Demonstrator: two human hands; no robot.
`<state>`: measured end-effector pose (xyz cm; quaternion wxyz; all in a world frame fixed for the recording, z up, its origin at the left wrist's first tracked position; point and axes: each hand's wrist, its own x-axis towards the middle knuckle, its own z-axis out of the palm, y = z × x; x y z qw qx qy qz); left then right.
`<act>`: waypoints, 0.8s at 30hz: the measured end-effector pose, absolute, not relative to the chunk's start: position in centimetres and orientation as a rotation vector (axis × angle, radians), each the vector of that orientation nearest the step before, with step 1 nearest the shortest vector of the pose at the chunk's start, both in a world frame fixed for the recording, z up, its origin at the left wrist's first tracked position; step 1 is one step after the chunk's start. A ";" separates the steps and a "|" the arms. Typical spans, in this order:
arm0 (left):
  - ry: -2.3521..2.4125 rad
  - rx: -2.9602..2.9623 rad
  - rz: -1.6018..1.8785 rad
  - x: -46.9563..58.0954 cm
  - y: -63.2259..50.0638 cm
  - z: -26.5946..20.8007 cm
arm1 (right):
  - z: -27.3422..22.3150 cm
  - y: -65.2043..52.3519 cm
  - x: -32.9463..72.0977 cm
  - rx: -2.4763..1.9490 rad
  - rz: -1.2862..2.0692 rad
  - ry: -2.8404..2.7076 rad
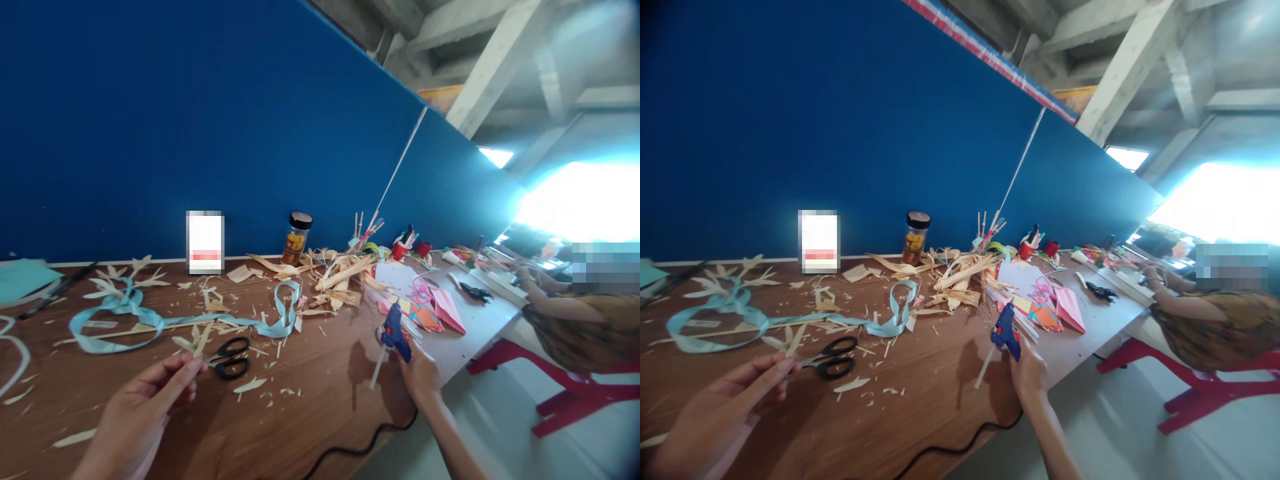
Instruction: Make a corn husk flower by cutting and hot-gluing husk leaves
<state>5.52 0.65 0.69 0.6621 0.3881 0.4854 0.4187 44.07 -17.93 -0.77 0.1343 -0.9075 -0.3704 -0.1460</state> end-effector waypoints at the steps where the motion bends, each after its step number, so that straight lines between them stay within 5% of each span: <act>1: 1.100 0.874 0.949 5.6 0.7 0.7 | -0.6 -17.8 43.8 -2.612 -0.432 -1.074; 20: 1.098 0.851 0.966 5.8 0.6 1.1 | 0.2 -13.0 33.6 -2.190 -0.148 -1.491; 24: 1.037 0.870 1.033 6.0 0.4 1.0 | 1.6 -13.6 32.3 -2.041 0.161 -1.409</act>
